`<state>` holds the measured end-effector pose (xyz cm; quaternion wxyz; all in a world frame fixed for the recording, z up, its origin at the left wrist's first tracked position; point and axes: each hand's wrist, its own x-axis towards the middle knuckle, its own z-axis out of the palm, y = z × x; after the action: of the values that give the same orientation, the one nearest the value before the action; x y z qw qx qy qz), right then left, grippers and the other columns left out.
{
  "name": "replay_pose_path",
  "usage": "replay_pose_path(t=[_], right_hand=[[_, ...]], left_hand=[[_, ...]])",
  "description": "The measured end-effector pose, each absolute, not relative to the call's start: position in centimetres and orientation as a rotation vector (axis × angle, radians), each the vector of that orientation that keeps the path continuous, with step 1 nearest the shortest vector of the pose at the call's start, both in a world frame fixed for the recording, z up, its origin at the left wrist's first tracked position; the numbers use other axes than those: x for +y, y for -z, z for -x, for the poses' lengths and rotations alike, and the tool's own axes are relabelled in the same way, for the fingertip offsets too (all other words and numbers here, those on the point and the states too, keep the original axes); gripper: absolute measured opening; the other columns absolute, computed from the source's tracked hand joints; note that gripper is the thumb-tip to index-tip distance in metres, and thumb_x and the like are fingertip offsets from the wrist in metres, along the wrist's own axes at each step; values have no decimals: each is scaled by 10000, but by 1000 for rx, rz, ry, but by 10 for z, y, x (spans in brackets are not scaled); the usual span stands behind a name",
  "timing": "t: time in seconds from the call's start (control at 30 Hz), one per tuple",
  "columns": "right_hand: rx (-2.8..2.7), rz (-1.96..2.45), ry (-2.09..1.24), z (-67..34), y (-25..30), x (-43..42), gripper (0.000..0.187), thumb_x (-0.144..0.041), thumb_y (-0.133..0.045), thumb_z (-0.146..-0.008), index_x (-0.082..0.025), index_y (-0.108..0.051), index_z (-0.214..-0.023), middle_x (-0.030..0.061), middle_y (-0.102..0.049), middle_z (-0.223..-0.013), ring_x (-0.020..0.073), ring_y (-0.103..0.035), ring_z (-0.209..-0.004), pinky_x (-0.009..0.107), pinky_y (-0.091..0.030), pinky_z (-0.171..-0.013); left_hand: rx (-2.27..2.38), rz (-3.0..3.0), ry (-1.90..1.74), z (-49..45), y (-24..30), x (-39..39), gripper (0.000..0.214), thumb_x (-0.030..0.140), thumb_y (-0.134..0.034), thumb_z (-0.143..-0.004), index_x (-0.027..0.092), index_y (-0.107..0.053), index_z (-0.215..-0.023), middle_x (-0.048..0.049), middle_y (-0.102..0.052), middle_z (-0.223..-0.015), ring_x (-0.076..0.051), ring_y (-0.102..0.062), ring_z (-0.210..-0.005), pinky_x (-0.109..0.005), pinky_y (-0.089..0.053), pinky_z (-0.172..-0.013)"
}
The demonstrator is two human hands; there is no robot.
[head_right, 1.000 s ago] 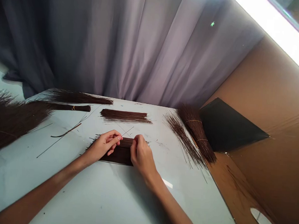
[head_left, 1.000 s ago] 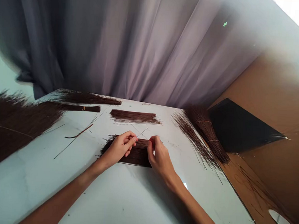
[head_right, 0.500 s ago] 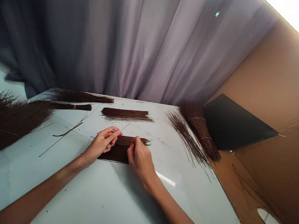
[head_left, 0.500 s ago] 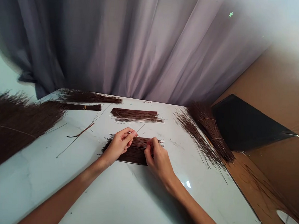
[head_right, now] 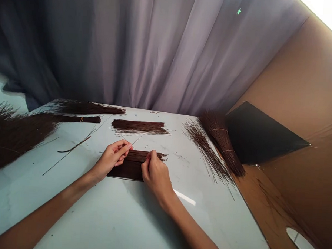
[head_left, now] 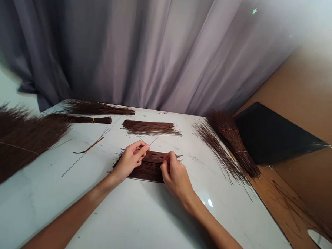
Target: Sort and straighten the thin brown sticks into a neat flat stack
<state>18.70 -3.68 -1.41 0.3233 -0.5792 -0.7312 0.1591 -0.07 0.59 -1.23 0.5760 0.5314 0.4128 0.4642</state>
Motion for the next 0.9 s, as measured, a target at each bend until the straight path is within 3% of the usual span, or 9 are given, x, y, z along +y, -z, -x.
replay_pose_path(t=[0.2,0.9], right_hand=[[-1973,1479,-410,-187,15,-38,160,-293,-331,-1047,-252,-430,-928,14,-646,-752,175,-552,-551,283,-352,-537],[-1983,1413,-423,-184,12,-40,172,-276,-336,-1047,-260,-444,-915,10,-616,-755,176,-532,-570,284,-367,-555]], left_hand=[[961,-1260,-1084,1,9,5,327,504,-650,-927,184,-618,-868,36,-440,-733,-76,-357,-557,-145,-259,-407],[1042,-1258,-1038,1,10,3,319,519,-641,-912,201,-640,-891,54,-446,-679,-56,-332,-490,-150,-218,-427]])
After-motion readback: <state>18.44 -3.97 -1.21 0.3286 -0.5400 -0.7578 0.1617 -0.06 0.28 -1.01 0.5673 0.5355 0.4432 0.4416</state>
